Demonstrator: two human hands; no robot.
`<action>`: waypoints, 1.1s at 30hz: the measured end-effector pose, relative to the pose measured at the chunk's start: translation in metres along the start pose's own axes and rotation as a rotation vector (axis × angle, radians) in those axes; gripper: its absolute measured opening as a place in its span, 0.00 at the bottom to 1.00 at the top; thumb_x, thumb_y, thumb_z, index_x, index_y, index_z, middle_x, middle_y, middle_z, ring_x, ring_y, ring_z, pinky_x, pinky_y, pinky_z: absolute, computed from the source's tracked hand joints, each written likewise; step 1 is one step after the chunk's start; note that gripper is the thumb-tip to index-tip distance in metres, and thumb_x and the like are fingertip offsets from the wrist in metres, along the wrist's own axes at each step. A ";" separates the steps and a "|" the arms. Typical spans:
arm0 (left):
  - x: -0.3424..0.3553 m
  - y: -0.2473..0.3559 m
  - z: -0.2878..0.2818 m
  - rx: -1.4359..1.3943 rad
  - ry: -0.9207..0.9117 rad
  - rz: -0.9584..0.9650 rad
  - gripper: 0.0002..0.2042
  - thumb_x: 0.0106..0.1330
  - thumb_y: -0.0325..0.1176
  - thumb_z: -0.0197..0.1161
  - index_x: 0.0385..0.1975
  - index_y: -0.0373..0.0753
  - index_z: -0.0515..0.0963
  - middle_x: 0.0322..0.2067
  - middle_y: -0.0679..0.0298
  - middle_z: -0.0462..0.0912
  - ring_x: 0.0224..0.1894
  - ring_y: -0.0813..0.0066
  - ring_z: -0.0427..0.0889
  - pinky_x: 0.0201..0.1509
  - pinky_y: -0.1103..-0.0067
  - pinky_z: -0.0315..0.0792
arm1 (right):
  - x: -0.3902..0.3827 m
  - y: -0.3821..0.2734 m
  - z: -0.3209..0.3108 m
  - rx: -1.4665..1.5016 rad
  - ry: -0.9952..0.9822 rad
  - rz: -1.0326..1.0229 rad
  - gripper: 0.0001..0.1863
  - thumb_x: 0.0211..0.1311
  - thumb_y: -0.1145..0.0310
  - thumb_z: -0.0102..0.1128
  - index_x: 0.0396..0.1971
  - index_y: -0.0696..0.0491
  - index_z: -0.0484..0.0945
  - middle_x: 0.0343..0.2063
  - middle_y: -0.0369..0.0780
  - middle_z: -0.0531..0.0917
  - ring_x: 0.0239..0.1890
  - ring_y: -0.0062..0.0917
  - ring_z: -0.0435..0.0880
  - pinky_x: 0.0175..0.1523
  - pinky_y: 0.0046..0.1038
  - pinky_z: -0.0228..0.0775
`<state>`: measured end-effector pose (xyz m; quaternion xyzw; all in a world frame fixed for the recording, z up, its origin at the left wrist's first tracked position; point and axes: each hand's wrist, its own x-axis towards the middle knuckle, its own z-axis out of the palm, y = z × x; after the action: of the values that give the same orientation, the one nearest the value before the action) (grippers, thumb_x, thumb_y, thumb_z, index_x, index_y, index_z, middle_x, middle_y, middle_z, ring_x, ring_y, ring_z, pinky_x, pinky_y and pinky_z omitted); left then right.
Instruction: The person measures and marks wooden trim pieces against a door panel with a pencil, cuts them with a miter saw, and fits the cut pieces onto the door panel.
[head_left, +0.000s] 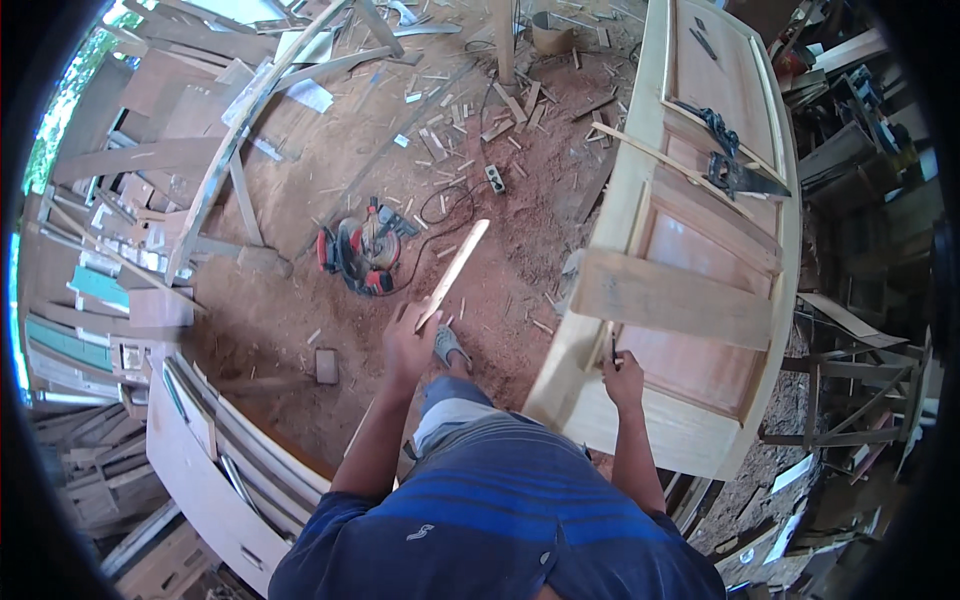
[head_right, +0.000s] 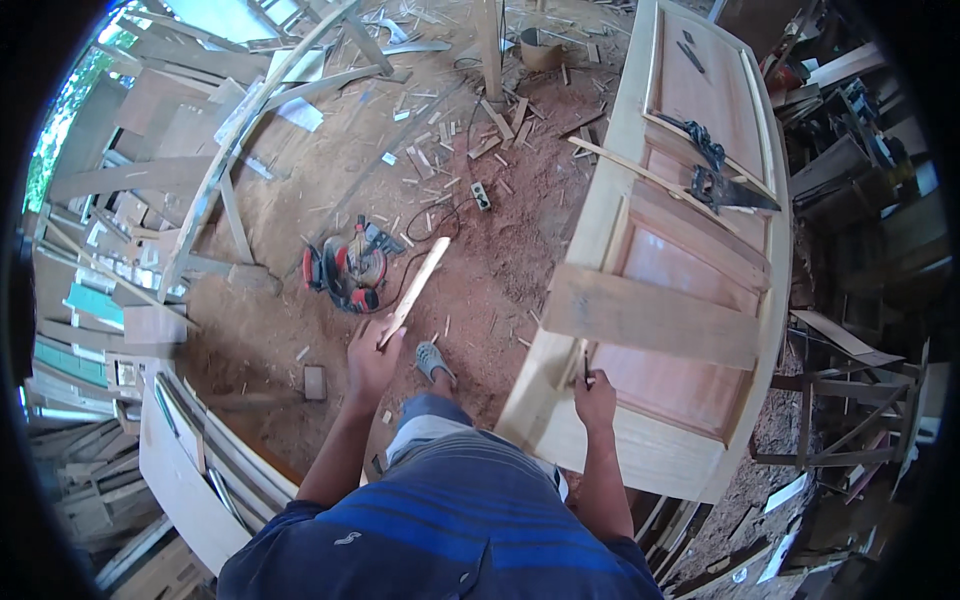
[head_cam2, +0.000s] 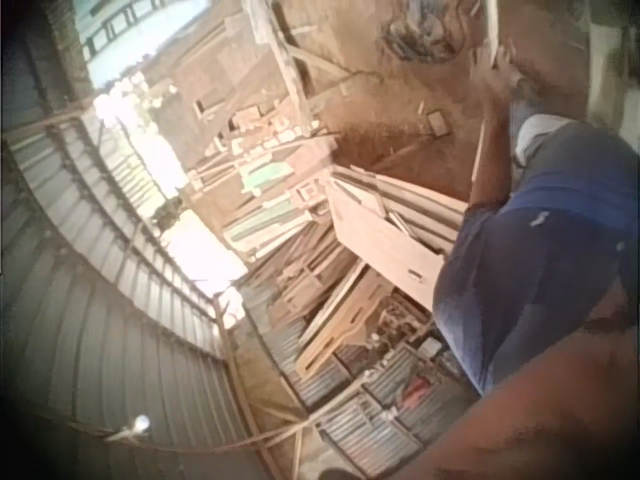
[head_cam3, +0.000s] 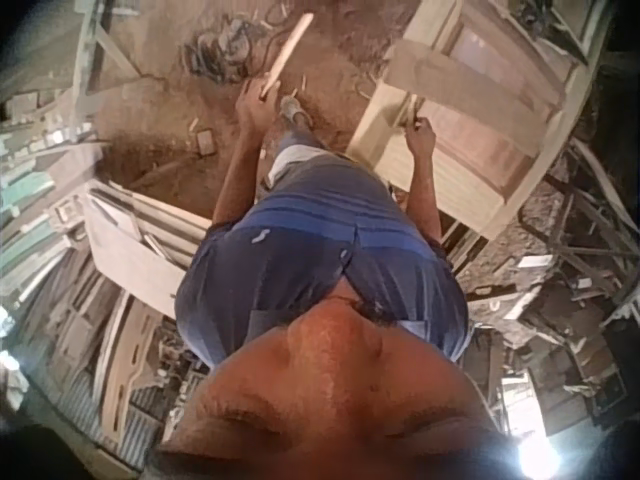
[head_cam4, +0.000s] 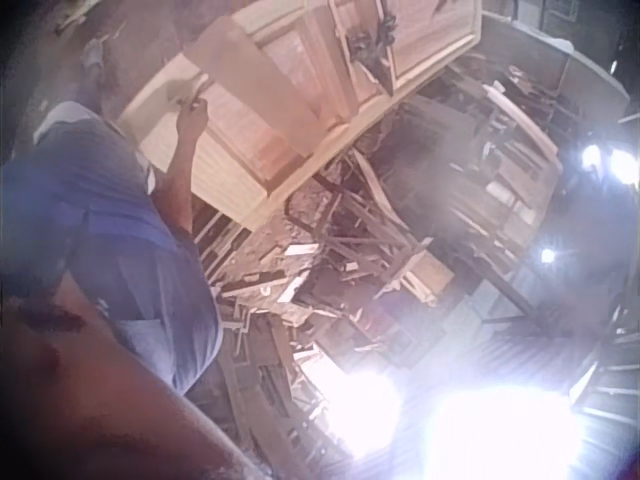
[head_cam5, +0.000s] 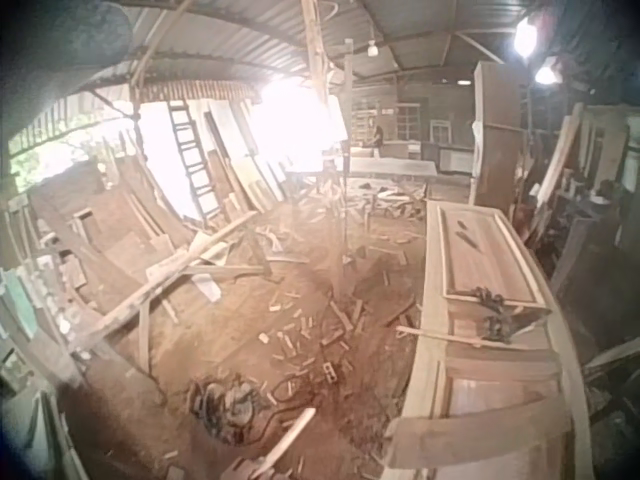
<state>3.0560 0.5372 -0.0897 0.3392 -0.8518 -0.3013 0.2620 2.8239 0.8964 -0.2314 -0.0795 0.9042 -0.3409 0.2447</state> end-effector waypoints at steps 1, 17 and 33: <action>0.013 -0.025 -0.003 0.001 0.061 0.029 0.10 0.67 0.27 0.73 0.45 0.34 0.84 0.40 0.50 0.86 0.43 0.46 0.86 0.46 0.61 0.80 | 0.001 0.004 0.011 -0.080 0.021 -0.009 0.14 0.65 0.62 0.66 0.43 0.57 0.83 0.33 0.52 0.90 0.38 0.48 0.91 0.45 0.46 0.81; 0.255 -0.221 -0.024 -0.066 -0.087 0.051 0.11 0.67 0.25 0.74 0.46 0.31 0.84 0.33 0.58 0.81 0.31 0.69 0.80 0.34 0.74 0.74 | 0.010 -0.188 0.040 -0.210 0.553 0.170 0.09 0.65 0.65 0.68 0.38 0.55 0.85 0.29 0.47 0.86 0.33 0.45 0.87 0.42 0.47 0.77; 0.435 -0.172 0.001 0.182 0.092 -0.126 0.11 0.64 0.30 0.76 0.46 0.41 0.87 0.36 0.56 0.85 0.39 0.53 0.87 0.42 0.63 0.80 | 0.344 -0.145 0.007 -0.451 0.613 0.249 0.28 0.57 0.59 0.77 0.54 0.59 0.81 0.57 0.56 0.82 0.64 0.55 0.77 0.68 0.54 0.68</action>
<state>2.8519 0.1163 -0.1036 0.4276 -0.8398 -0.2229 0.2494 2.5255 0.6758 -0.2742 0.0845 0.9902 -0.1095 -0.0204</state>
